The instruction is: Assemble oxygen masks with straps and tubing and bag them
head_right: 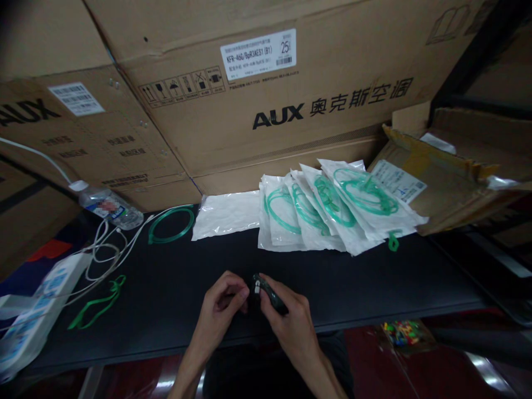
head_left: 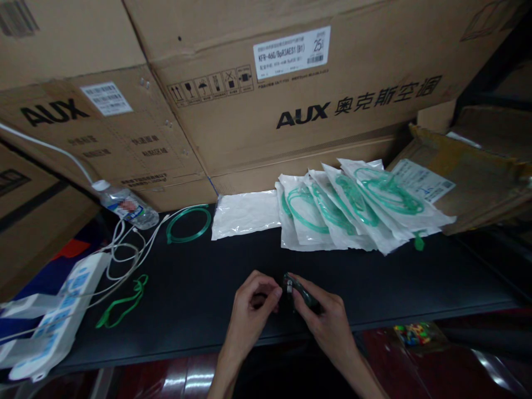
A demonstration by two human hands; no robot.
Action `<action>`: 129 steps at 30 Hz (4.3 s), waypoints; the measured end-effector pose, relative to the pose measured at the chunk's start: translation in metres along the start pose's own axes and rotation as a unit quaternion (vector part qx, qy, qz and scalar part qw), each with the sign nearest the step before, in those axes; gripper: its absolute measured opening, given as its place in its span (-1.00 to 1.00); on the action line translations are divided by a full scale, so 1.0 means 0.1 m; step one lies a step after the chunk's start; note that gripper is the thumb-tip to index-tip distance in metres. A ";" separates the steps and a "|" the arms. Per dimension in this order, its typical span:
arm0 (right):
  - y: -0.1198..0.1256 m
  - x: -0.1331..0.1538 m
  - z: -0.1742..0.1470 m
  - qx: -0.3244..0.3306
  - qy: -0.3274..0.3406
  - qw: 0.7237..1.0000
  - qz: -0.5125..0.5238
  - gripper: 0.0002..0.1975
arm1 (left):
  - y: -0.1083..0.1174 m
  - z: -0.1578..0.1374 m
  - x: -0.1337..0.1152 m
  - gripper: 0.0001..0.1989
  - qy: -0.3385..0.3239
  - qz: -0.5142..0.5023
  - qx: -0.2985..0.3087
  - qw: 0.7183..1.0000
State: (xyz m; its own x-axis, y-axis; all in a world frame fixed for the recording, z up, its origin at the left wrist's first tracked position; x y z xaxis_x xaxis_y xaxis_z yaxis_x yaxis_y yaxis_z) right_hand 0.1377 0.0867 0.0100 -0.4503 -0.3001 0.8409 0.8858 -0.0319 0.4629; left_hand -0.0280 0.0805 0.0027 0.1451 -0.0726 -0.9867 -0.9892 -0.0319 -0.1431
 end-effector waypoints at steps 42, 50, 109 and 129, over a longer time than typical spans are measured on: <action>-0.04 0.04 0.05 0.021 -0.015 1.000 0.005 -0.72 | -0.06 0.03 0.09 -0.65 0.035 0.016 0.034 0.999; -0.05 0.05 0.06 0.061 -0.032 0.997 0.017 -0.73 | -0.08 0.05 0.09 -0.65 0.034 0.016 0.052 0.998; -0.17 0.14 0.06 0.187 -0.028 0.981 0.036 -0.92 | -0.12 -0.15 -0.48 -0.60 -0.311 0.262 0.127 0.905; -0.14 0.12 0.04 0.168 -0.029 0.985 0.010 -0.93 | 0.91 -0.35 -0.39 -0.82 -0.193 0.305 -0.026 0.932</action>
State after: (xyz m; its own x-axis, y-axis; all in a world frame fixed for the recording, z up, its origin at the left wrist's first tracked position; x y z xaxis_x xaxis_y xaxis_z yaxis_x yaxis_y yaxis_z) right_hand 0.1195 0.0875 0.0148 -0.4466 -0.2428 0.8611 0.8121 0.2940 0.5041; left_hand -0.1228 0.0453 0.0311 -0.4727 0.2697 -0.8389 -0.8812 -0.1512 0.4480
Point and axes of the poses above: each hand's wrist, its own z-axis towards the middle knuckle, its own y-axis out of the back of the hand, x = y × z, the point moved 9 cm from there along z, towards the middle knuckle, and after that the axes turned 12 degrees about -z, right-handed, at the moved point
